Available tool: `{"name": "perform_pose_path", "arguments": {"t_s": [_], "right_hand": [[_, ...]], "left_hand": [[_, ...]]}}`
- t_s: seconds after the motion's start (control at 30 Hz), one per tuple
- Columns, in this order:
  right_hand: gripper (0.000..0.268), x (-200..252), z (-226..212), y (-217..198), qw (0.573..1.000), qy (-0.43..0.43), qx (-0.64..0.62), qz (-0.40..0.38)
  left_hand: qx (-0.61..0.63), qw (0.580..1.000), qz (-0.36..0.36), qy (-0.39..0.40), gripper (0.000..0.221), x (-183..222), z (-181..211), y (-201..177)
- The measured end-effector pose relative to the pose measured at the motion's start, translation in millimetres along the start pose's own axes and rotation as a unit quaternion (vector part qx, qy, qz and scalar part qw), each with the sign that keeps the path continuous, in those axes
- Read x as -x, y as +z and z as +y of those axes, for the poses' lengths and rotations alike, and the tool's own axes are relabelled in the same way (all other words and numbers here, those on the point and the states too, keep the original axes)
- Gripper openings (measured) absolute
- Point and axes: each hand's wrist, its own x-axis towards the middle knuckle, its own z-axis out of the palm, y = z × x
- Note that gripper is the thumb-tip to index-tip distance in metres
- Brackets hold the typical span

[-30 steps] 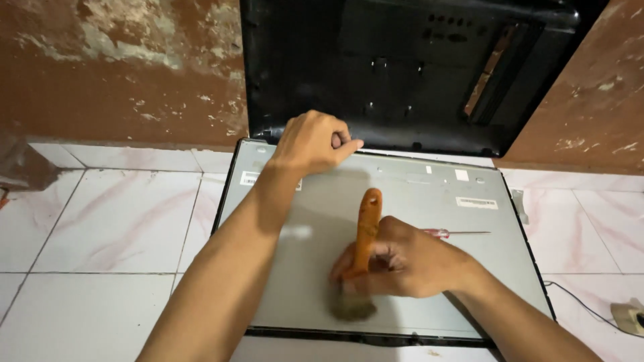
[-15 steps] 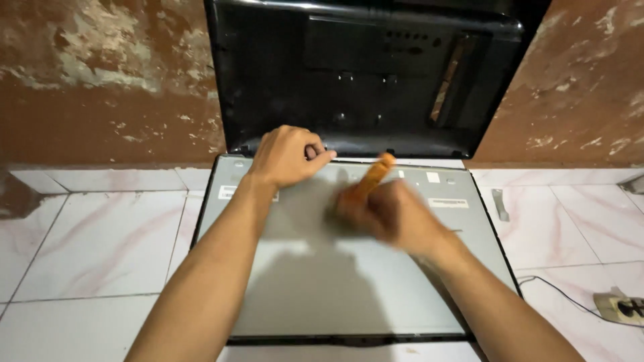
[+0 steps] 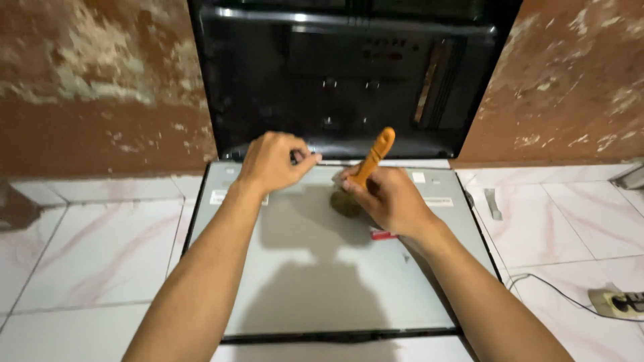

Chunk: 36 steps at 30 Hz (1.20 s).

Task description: The person unscrews screws on the back cover of a television lying face-down on a small table using a screwdriver, then brushes dust from the internal components and panel edges with a brush, working around the opened casing.

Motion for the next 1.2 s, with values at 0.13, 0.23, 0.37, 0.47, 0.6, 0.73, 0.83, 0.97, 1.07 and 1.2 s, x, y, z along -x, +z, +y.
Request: {"name": "perform_pose_path", "arguments": {"t_s": [0.13,0.23,0.37,0.47,0.6,0.73,0.83,0.97,1.07,1.2], "right_hand": [[0.015,6.2,10.1,-4.5,1.0,-0.003,-0.007,-0.028],[0.011,16.6,13.7,-1.5,0.989,0.03,-0.098,-0.11],[0.005,10.5,10.3,-2.4,0.986,0.045,-0.098,-0.13],[0.009,3.7,-1.1,-6.3,0.997,0.026,-0.01,-0.072],[0.019,9.5,9.5,-7.3,0.99,0.025,-0.032,-0.133],[0.026,3.7,15.9,-8.6,0.988,0.049,-0.051,-0.136],[0.028,2.1,15.6,-9.7,0.99,0.074,-0.047,-0.108],[0.034,1.2,-1.4,-12.6,0.971,0.138,-0.007,-0.193],[0.022,4.5,9.8,-7.4,0.983,0.117,-0.07,-0.125],[0.018,2.4,27.9,1.2,0.985,0.116,-0.108,-0.069]], "left_hand": [[0.013,1.0,-0.007,-0.017,0.023,4.8,3.1,-1.3],[0.008,1.0,-0.004,-0.013,0.024,8.2,0.7,3.1],[0.01,1.0,-0.011,-0.025,0.023,5.9,6.8,-5.0],[0.006,1.0,-0.007,-0.021,0.026,6.8,4.2,-4.3],[-0.011,1.0,-0.009,-0.016,0.023,1.5,-0.1,0.5],[0.009,0.999,-0.014,-0.033,0.021,3.4,4.4,-1.7],[0.015,0.999,-0.019,-0.038,0.02,3.7,6.8,-5.9],[0.02,0.999,-0.02,-0.04,0.019,3.3,5.8,-4.2],[0.014,1.0,-0.014,-0.022,0.021,0.9,4.4,-5.6],[0.012,0.998,-0.034,-0.046,0.022,3.5,6.3,-5.7]]}}
